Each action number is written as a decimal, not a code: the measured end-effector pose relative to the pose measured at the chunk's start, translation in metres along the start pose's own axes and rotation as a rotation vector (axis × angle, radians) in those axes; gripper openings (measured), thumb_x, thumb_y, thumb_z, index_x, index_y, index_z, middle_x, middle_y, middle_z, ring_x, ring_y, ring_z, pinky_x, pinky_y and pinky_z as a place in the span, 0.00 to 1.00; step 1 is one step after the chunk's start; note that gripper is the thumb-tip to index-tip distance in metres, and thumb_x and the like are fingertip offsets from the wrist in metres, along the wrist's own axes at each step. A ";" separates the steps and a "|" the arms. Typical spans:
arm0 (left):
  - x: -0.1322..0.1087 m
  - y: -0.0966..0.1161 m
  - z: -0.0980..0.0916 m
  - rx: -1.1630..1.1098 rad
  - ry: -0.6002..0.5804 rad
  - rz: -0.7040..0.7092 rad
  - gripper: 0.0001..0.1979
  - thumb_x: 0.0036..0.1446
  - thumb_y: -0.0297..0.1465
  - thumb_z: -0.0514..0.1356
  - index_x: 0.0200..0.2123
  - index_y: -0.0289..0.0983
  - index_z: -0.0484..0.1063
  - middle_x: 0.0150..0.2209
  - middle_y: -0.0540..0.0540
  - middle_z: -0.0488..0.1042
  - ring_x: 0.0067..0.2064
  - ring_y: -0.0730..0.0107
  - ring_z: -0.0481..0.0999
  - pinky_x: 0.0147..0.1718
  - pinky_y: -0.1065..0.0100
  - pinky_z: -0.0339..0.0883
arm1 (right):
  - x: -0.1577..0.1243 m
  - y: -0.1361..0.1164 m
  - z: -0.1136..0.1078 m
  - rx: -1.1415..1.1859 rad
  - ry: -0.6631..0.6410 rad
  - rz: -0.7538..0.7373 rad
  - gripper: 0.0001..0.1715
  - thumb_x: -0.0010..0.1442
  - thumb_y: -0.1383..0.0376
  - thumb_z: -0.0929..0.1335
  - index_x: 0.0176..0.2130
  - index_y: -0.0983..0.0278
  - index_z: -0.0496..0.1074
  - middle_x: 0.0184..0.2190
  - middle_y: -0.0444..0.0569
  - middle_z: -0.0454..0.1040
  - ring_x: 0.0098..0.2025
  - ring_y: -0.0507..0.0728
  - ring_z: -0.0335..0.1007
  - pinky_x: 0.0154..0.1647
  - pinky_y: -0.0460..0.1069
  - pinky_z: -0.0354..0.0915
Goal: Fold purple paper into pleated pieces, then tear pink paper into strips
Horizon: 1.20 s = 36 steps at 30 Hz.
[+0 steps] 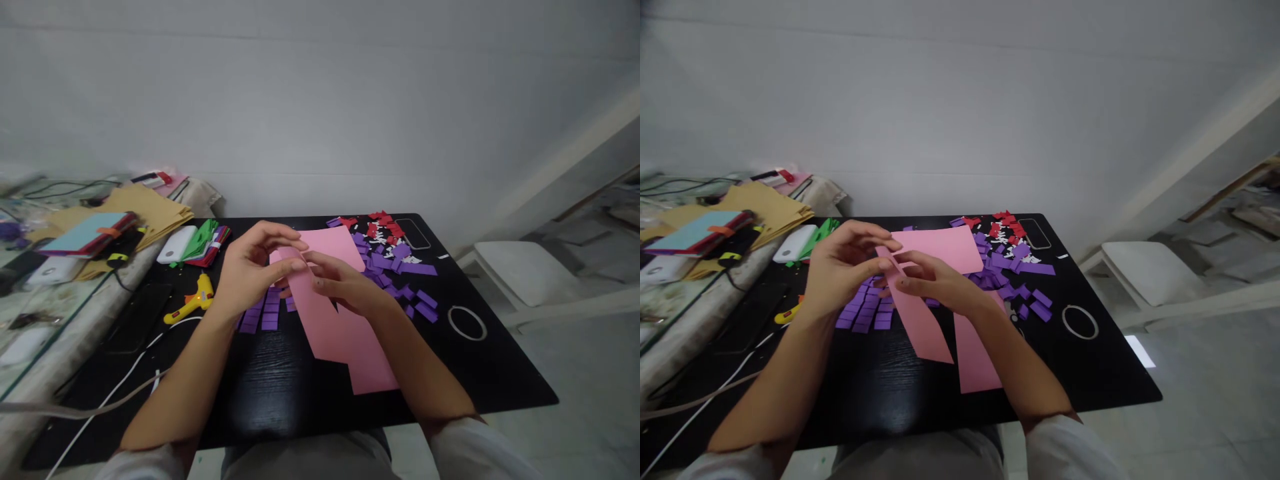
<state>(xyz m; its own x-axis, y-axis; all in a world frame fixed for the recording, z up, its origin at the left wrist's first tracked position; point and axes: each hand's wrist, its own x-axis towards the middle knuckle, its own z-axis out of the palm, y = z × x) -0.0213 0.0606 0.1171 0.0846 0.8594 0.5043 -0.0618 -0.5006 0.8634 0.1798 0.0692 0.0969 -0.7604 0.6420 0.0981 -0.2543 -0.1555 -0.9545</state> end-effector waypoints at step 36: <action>0.004 -0.003 -0.013 0.162 0.034 -0.134 0.14 0.55 0.34 0.75 0.43 0.38 0.82 0.34 0.46 0.84 0.35 0.68 0.83 0.38 0.69 0.76 | -0.011 -0.023 0.007 -0.105 0.251 -0.014 0.34 0.61 0.59 0.78 0.63 0.57 0.70 0.57 0.54 0.81 0.61 0.60 0.77 0.62 0.55 0.73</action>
<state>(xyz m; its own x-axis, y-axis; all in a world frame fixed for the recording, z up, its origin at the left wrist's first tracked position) -0.0336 0.0670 0.1162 0.0473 0.9212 0.3862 0.1088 -0.3891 0.9147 0.1899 0.0607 0.1192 -0.5825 0.8113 0.0509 -0.1900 -0.0750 -0.9789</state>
